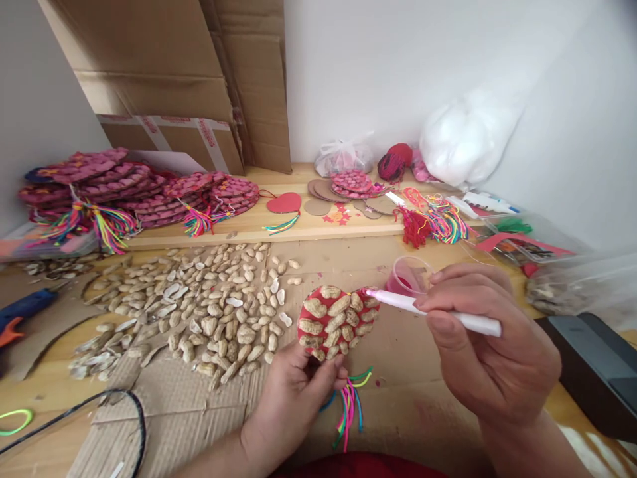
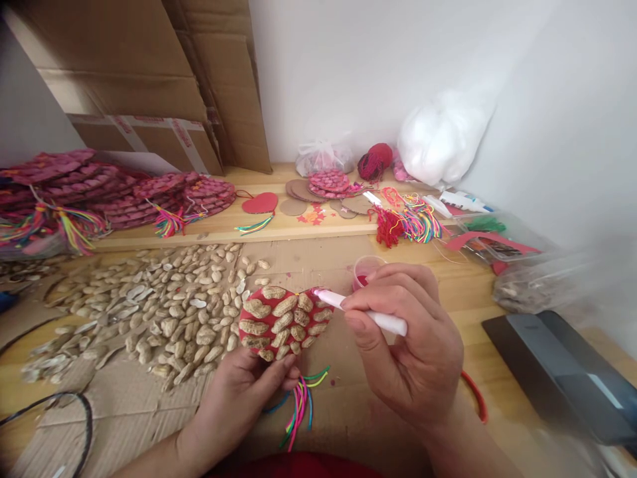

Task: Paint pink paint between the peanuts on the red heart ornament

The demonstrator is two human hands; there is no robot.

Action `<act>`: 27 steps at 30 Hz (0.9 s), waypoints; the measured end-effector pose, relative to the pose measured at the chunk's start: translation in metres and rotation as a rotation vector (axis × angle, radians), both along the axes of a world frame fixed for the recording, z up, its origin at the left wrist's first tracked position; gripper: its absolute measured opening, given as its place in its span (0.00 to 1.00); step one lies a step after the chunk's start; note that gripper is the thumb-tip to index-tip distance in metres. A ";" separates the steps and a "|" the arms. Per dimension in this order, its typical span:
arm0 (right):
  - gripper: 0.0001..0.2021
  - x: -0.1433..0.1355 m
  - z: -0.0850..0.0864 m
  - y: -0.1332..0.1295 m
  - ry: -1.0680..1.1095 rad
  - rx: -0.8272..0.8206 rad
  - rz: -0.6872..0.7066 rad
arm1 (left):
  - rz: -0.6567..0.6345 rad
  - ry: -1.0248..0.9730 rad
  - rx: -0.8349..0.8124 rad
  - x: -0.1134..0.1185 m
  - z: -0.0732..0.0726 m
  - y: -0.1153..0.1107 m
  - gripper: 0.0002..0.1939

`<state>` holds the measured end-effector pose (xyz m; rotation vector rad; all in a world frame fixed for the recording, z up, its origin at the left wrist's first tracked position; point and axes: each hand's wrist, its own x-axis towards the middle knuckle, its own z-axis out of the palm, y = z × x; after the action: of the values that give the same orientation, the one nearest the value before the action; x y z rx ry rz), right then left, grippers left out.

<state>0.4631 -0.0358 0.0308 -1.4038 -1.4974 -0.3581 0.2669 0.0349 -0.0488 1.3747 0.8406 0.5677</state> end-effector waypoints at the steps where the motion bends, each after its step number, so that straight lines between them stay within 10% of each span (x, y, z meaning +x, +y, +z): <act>1: 0.04 0.000 0.000 0.000 0.005 0.004 -0.011 | -0.001 0.005 0.016 0.000 0.000 0.000 0.09; 27: 0.06 -0.002 0.003 -0.001 0.086 0.071 -0.072 | -0.031 0.029 0.028 -0.003 -0.013 0.001 0.10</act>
<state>0.4609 -0.0366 0.0338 -1.4020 -1.3539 -0.3873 0.2640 0.0356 -0.0619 1.4224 0.8363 0.5382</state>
